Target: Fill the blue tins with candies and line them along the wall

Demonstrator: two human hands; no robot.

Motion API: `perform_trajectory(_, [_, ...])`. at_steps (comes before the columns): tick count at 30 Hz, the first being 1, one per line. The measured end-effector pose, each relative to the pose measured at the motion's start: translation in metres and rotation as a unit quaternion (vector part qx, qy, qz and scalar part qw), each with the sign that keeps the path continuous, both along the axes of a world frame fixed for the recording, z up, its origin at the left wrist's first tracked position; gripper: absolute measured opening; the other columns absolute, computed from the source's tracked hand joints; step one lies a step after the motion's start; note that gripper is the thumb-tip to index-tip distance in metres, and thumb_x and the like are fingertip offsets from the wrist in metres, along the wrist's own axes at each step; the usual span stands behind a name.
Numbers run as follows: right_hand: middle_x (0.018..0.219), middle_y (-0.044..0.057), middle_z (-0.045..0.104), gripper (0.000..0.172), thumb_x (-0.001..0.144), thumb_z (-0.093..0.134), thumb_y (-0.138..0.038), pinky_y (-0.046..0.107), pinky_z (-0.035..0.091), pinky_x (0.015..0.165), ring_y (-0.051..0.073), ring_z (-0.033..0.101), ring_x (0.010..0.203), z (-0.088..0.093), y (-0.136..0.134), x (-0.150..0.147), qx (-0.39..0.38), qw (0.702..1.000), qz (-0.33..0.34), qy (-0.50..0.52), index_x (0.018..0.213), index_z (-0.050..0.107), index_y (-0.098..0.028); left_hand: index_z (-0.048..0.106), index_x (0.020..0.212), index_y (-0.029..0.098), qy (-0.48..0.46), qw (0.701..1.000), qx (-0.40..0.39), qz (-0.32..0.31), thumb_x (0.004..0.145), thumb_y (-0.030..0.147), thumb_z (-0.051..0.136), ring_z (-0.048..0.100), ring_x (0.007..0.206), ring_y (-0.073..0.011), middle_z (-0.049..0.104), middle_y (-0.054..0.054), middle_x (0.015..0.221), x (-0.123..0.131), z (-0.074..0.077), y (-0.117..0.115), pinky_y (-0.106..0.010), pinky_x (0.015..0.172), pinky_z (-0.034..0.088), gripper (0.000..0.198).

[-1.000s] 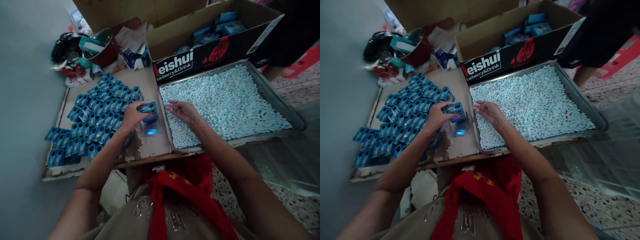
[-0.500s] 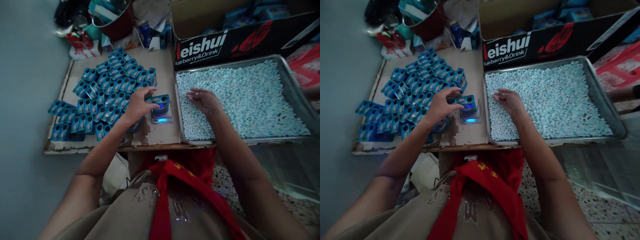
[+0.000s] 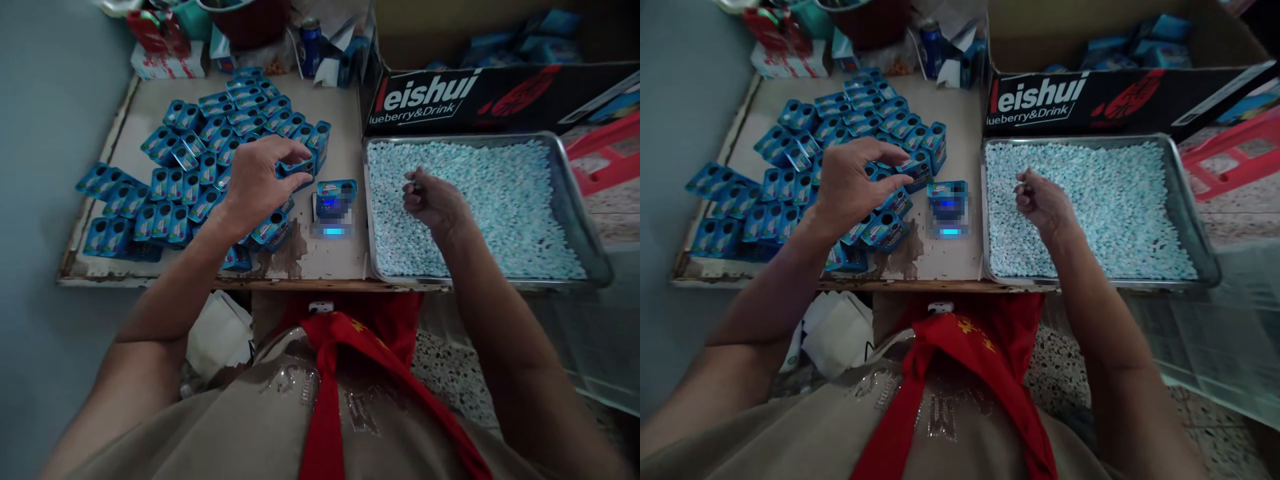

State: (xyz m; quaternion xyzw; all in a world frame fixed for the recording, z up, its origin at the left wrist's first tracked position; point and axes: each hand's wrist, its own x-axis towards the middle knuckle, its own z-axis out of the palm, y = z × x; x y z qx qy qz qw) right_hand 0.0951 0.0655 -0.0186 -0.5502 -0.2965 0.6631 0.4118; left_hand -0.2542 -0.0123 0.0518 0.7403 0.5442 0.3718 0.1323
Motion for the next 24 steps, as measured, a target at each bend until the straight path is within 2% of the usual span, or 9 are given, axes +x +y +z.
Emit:
perform_trajectory(3, [0.07, 0.0, 0.064, 0.029, 0.115, 0.061, -0.007, 0.011, 0.041, 0.045, 0.007, 0.052, 0.051, 0.016, -0.009, 0.008, -0.001, 0.999, 0.015, -0.029, 0.09, 0.071, -0.018, 0.085, 0.111, 0.038, -0.013, 1.0, -0.004, -0.011, 0.085, 0.034, 0.095, 0.08, 0.116, -0.0331, 0.086, -0.001, 0.118, -0.001, -0.001, 0.004, -0.055, 0.114, 0.067, 0.028])
perform_trajectory(5, [0.072, 0.003, 0.067, 0.032, 0.112, 0.058, 0.002, 0.012, 0.043, 0.048, 0.008, 0.054, 0.053, 0.023, -0.018, 0.014, 0.004, 0.998, 0.03, -0.062, 0.092, 0.075, -0.016, 0.086, 0.11, 0.038, -0.016, 1.0, -0.014, -0.019, 0.085, 0.033, 0.096, 0.079, 0.118, -0.0346, 0.085, 0.0, 0.119, 0.001, 0.0, 0.007, -0.057, 0.118, 0.064, 0.028])
perform_trajectory(9, [0.069, 0.004, 0.069, 0.04, 0.117, 0.052, 0.002, 0.014, 0.041, 0.049, 0.008, 0.053, 0.052, 0.027, -0.033, 0.022, -0.005, 0.991, 0.051, -0.121, 0.092, 0.079, -0.013, 0.086, 0.114, 0.034, 0.014, 0.999, -0.035, -0.038, 0.087, 0.031, 0.098, 0.075, 0.13, -0.0392, 0.083, -0.002, 0.124, 0.008, 0.007, 0.013, -0.064, 0.127, 0.055, 0.03])
perform_trajectory(12, [0.069, 0.004, 0.069, 0.041, 0.117, 0.051, 0.003, 0.015, 0.043, 0.052, 0.008, 0.054, 0.054, 0.024, -0.038, 0.021, -0.011, 0.988, 0.057, -0.145, 0.091, 0.078, -0.015, 0.085, 0.116, 0.034, 0.035, 0.997, -0.038, -0.056, 0.086, 0.029, 0.098, 0.07, 0.137, -0.0432, 0.08, -0.002, 0.123, 0.016, 0.01, 0.017, -0.069, 0.134, 0.046, 0.033])
perform_trajectory(15, [0.071, 0.004, 0.072, 0.039, 0.115, 0.055, 0.004, 0.015, 0.047, 0.055, 0.009, 0.057, 0.057, 0.019, -0.039, 0.02, -0.003, 0.985, 0.075, -0.152, 0.091, 0.078, -0.016, 0.084, 0.12, 0.033, 0.048, 0.996, -0.04, -0.066, 0.084, 0.026, 0.098, 0.068, 0.139, -0.0475, 0.079, -0.005, 0.126, 0.023, 0.01, 0.021, -0.071, 0.135, 0.043, 0.039])
perform_trajectory(17, [0.074, 0.004, 0.074, 0.035, 0.113, 0.059, 0.005, 0.015, 0.05, 0.058, 0.009, 0.06, 0.06, 0.019, -0.038, 0.02, 0.014, 0.982, 0.098, -0.158, 0.093, 0.08, -0.016, 0.083, 0.128, 0.032, 0.062, 0.995, -0.044, -0.069, 0.083, 0.024, 0.098, 0.066, 0.141, -0.0487, 0.077, -0.006, 0.132, 0.026, 0.005, 0.024, -0.07, 0.134, 0.043, 0.048])
perform_trajectory(20, [0.073, 0.003, 0.074, 0.027, 0.111, 0.067, 0.001, 0.017, 0.052, 0.058, 0.01, 0.06, 0.058, 0.024, -0.032, 0.015, 0.048, 0.976, 0.134, -0.163, 0.1, 0.084, -0.016, 0.08, 0.134, 0.03, 0.083, 0.991, -0.07, -0.074, 0.082, 0.025, 0.1, 0.065, 0.143, -0.0487, 0.076, -0.009, 0.136, 0.029, -0.012, 0.03, -0.065, 0.134, 0.046, 0.056])
perform_trajectory(24, [0.072, 0.002, 0.074, 0.014, 0.103, 0.08, -0.006, 0.019, 0.047, 0.049, 0.01, 0.058, 0.053, 0.035, -0.017, -0.017, 0.108, 0.97, 0.175, -0.127, 0.101, 0.088, -0.017, 0.08, 0.129, 0.024, 0.047, 0.991, -0.102, -0.067, 0.077, 0.021, 0.101, 0.068, 0.141, -0.0462, 0.077, -0.011, 0.129, 0.031, -0.039, 0.039, -0.057, 0.132, 0.049, 0.057])
